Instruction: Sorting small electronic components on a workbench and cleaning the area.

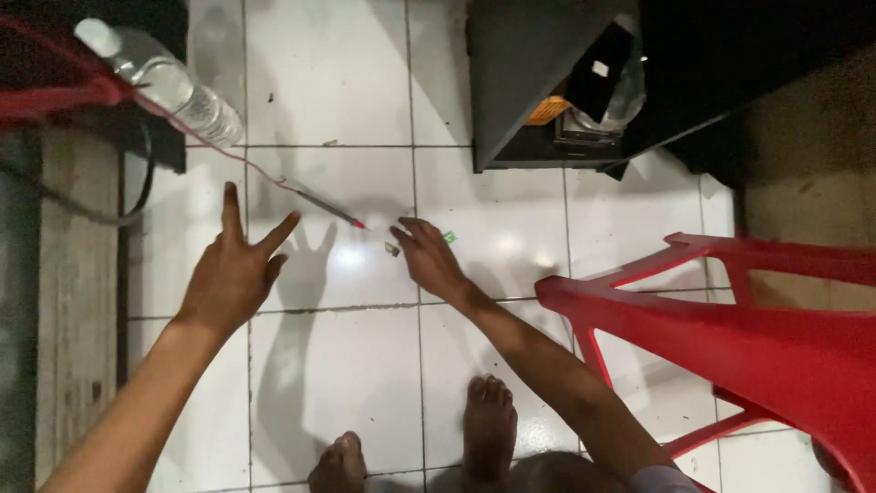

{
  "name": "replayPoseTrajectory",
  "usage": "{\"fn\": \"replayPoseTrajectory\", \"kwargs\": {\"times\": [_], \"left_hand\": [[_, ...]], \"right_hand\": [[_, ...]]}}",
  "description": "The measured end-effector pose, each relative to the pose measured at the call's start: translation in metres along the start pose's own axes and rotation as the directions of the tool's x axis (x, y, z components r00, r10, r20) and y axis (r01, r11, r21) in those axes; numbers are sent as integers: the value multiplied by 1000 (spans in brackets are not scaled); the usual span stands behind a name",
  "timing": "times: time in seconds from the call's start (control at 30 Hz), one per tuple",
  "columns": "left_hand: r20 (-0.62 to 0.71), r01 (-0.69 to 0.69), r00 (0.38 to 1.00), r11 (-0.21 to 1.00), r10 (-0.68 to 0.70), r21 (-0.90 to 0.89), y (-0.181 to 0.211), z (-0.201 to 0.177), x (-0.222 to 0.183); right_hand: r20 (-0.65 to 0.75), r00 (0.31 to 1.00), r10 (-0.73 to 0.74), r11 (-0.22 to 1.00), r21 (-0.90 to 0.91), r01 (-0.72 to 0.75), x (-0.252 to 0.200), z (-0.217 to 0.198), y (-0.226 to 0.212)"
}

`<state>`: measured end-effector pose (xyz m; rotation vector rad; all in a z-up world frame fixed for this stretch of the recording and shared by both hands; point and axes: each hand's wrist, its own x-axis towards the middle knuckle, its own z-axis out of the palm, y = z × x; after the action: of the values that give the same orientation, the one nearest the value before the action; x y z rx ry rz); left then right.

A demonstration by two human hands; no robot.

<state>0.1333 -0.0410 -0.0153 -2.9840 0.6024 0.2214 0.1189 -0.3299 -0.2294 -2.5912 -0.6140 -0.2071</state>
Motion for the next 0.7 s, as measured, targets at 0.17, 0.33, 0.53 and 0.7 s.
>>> {"fn": "replayPoseTrajectory", "kwargs": {"times": [0.17, 0.33, 0.53, 0.7], "left_hand": [[14, 84, 996, 814, -92, -575, -1, -4, 21], [-29, 111, 987, 791, -161, -602, -13, 7, 13], [62, 138, 985, 516, -162, -845, -7, -13, 13], [-5, 107, 983, 593, -185, -798, -29, 12, 6]], "right_hand": [[177, 767, 617, 159, 926, -341, -19, -53, 18], [199, 669, 716, 626, 241, -741, -80, -81, 67], [353, 587, 729, 553, 202, -808, -101, -75, 21], [189, 786, 588, 786, 94, -611, -114, -45, 18]]}}
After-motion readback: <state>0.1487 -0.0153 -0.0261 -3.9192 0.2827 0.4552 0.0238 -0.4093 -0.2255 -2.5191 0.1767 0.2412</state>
